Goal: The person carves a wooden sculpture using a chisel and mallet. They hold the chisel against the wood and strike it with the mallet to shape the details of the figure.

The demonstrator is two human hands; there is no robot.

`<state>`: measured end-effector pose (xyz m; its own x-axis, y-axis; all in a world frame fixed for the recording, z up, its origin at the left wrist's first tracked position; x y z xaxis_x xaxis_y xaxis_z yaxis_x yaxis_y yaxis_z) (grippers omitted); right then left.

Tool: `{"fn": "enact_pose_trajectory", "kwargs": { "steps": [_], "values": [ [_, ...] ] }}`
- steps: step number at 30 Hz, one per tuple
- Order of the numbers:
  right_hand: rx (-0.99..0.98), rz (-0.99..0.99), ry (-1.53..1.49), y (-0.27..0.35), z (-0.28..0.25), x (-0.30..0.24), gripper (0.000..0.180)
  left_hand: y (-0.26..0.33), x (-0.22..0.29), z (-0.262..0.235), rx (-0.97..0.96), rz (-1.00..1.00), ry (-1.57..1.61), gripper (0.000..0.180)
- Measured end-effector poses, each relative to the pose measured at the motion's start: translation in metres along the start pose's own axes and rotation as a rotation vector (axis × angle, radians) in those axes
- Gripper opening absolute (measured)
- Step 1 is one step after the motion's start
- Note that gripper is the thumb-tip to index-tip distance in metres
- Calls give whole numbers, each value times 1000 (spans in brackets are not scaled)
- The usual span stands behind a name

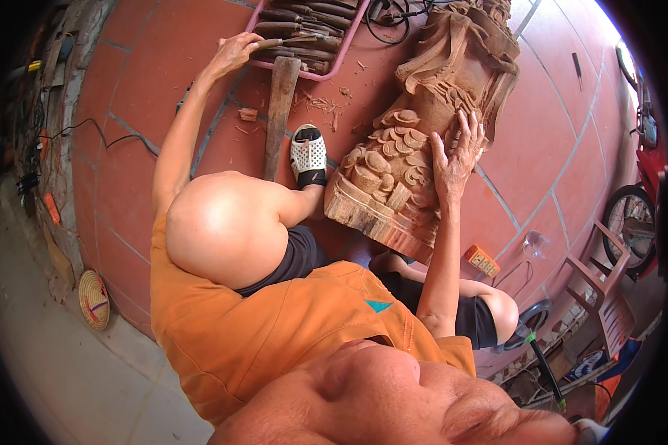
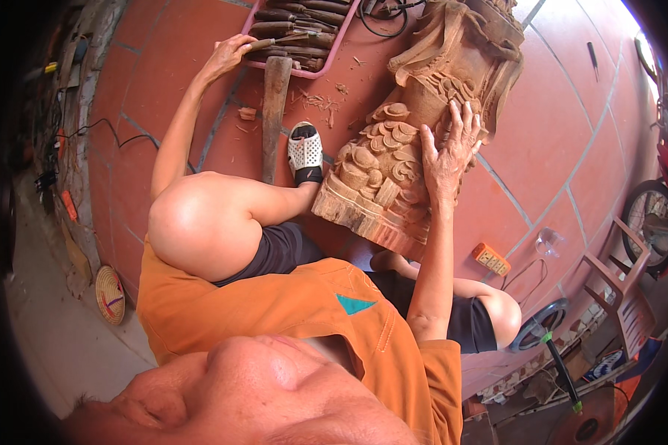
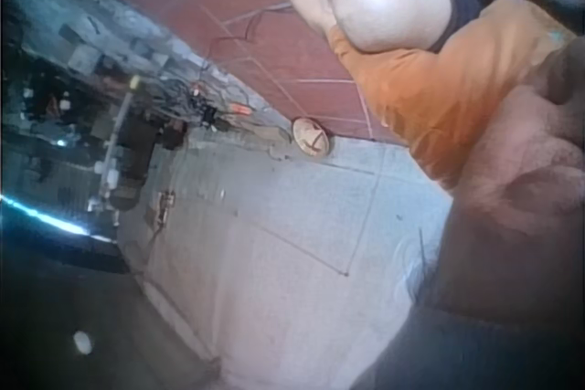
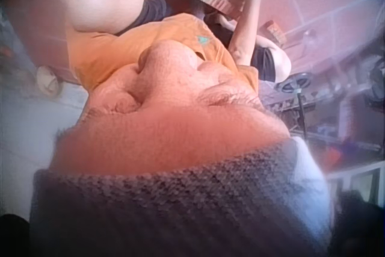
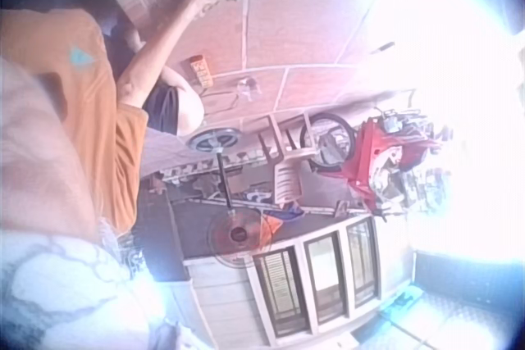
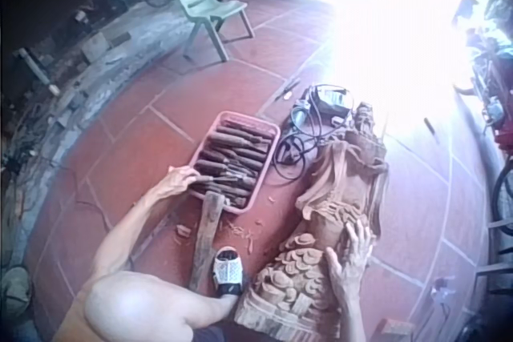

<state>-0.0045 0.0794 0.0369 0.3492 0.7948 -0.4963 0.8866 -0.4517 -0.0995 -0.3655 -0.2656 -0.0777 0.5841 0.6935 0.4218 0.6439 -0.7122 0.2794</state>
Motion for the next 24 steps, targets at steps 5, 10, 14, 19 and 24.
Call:
{"fn": "enact_pose_trajectory", "kwargs": {
  "steps": [5, 10, 14, 19, 24],
  "values": [
    [-6, 1, -2, 0, 0, 0, 64, -8, 13, 1, 5, 73, -133, 28],
    [-6, 11, -9, 0, 0, 0, 64, -13, 31, -5, 158, 108, -264, 24],
    [-10, 13, -26, 0, 0, 1, 64, 2, 46, -23, 488, 172, -349, 21],
    [1, 20, 9, 0, -4, -6, 63, -2, 54, -6, 263, 234, -180, 15],
    [-11, 25, 0, 3, -5, -5, 63, -5, 60, 7, 166, 245, -145, 14]
  ]
}}
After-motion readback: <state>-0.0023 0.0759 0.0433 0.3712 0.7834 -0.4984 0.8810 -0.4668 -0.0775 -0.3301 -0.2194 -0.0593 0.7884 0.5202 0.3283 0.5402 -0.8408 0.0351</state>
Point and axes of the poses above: each hand's wrist, its own y-axis away from the middle knuckle, its own z-axis out of the palm, x = y × z, the point moved 9 cm from there along -y, towards the middle knuckle, and after that the axes turned 8 degrees about -x, right-handed, at the moved point
